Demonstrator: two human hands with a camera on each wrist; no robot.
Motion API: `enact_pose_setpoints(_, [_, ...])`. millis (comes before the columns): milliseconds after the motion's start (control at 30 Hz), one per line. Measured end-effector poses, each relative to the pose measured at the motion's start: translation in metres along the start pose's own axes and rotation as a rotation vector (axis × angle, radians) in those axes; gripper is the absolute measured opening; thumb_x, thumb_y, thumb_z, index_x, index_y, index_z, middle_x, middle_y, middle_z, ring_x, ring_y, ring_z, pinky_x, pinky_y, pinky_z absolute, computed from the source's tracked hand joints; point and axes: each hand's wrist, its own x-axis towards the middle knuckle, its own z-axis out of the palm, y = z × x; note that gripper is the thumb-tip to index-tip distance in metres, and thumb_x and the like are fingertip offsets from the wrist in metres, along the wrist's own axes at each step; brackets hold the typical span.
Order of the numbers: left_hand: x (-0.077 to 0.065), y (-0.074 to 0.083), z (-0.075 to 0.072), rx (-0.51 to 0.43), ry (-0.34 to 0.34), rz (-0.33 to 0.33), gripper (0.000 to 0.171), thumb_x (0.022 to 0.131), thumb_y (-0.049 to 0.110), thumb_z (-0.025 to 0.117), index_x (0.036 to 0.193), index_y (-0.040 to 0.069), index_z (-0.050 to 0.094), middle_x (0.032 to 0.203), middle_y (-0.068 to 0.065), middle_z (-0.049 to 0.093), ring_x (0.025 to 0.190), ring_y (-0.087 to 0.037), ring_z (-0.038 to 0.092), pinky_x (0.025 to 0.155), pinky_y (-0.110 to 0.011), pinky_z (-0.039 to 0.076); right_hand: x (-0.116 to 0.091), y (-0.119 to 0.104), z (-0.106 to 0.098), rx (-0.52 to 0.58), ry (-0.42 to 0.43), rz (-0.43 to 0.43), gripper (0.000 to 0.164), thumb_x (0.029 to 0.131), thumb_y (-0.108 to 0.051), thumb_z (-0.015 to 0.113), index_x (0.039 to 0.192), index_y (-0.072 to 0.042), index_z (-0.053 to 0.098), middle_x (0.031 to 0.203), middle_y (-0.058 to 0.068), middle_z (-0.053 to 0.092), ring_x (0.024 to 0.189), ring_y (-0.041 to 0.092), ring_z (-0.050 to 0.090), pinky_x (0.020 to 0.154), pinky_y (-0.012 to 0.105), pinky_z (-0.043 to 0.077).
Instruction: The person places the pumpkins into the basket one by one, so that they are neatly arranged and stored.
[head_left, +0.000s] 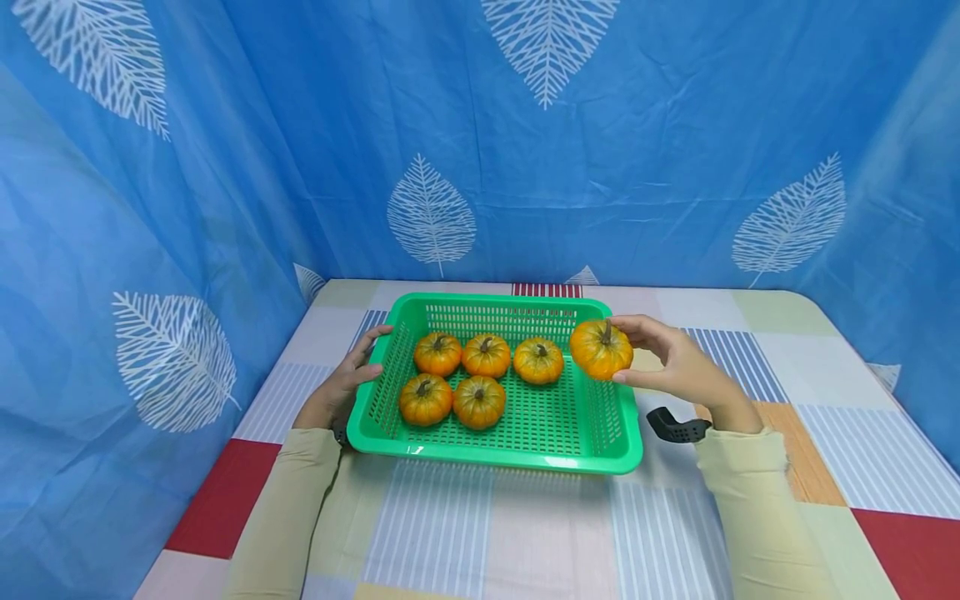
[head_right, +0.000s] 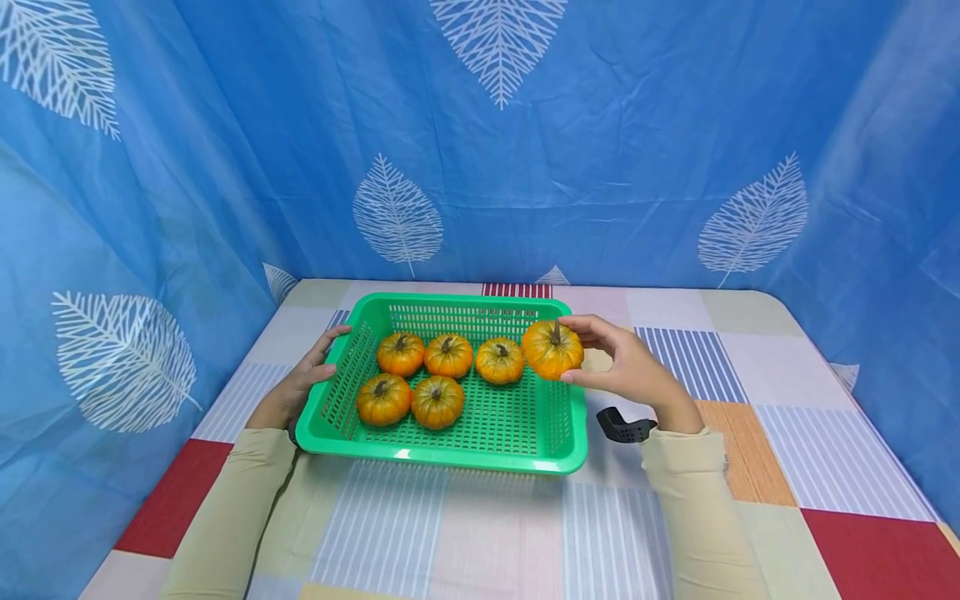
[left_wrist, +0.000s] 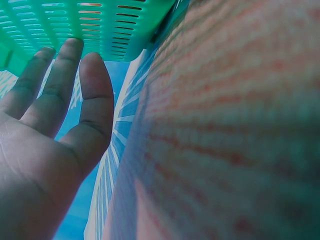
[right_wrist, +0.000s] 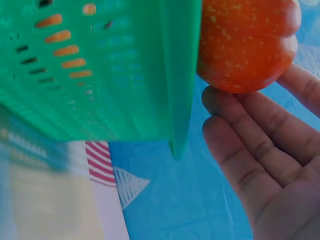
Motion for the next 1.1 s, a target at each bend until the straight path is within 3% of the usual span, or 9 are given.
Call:
enact_pose_setpoints(100, [0.0,-0.001,-0.001,-0.002,0.004,-0.007,0.052,0.11,0.032,0.059,0.156,0.038,0.037,0.15,0.004,0.043,0.125,-0.01,0.06,0.104,-0.033,0.059,0.002,-0.003,0.005,-0.035,-0.025,0.005,0.066,0.086,0.011,0.083,0.147,0.008,0.058,0.139,-0.014,0.063,0.114,0.007,0.062,0.102,0.012,0.05])
enact_pose_setpoints(300, [0.001,-0.004,-0.002,-0.008,0.001,-0.011,0.052,0.11,0.034,0.061,0.156,0.038,0.037,0.151,0.003,0.043,0.125,-0.01,0.06,0.103,-0.033,0.059,0.006,-0.008,0.016,-0.106,-0.103,0.028,0.067,0.086,0.002,0.089,0.146,0.004,0.061,0.138,0.012,0.067,0.116,0.005,0.063,0.105,0.014,0.048])
enact_pose_setpoints(533, [-0.001,-0.003,0.002,-0.023,-0.005,0.0,0.05,0.11,0.034,0.06,0.155,0.04,0.039,0.148,0.004,0.046,0.123,-0.011,0.061,0.102,-0.034,0.06,0.01,-0.014,0.022,-0.216,-0.183,0.057,0.067,0.086,-0.01,0.093,0.146,-0.002,0.063,0.14,0.014,0.069,0.12,0.021,0.068,0.104,0.043,0.059])
enact_pose_setpoints(633, [-0.001,-0.003,0.001,-0.01,-0.002,0.0,0.05,0.111,0.033,0.059,0.156,0.038,0.037,0.149,0.003,0.046,0.124,-0.01,0.061,0.104,-0.036,0.059,0.013,-0.015,0.023,-0.239,-0.217,0.053,0.067,0.086,-0.015,0.094,0.145,-0.004,0.064,0.141,0.013,0.069,0.123,0.028,0.069,0.104,0.05,0.06])
enact_pose_setpoints(733, [-0.001,-0.002,0.0,0.008,0.004,-0.002,0.052,0.112,0.032,0.058,0.159,0.036,0.035,0.154,-0.005,0.042,0.126,-0.01,0.06,0.107,-0.039,0.058,0.017,-0.014,0.024,-0.275,-0.252,0.026,0.066,0.085,-0.017,0.095,0.144,-0.004,0.066,0.141,0.013,0.07,0.122,0.029,0.069,0.103,0.05,0.06])
enact_pose_setpoints(933, [0.001,0.0,0.0,0.04,0.021,-0.017,0.055,0.111,0.036,0.058,0.16,0.034,0.033,0.164,-0.038,0.022,0.126,-0.008,0.059,0.107,-0.037,0.057,0.023,-0.016,0.029,-0.331,-0.335,-0.018,0.068,0.085,-0.023,0.095,0.142,0.0,0.066,0.139,0.014,0.07,0.115,0.028,0.069,0.098,0.052,0.061])
enact_pose_setpoints(1100, [0.001,0.0,0.0,0.034,0.011,-0.022,0.057,0.111,0.036,0.059,0.161,0.033,0.031,0.164,-0.04,0.018,0.127,-0.009,0.059,0.108,-0.039,0.057,0.029,-0.019,0.035,-0.381,-0.404,0.012,0.068,0.087,-0.028,0.094,0.143,0.0,0.066,0.14,0.016,0.069,0.123,0.036,0.067,0.103,0.059,0.058])
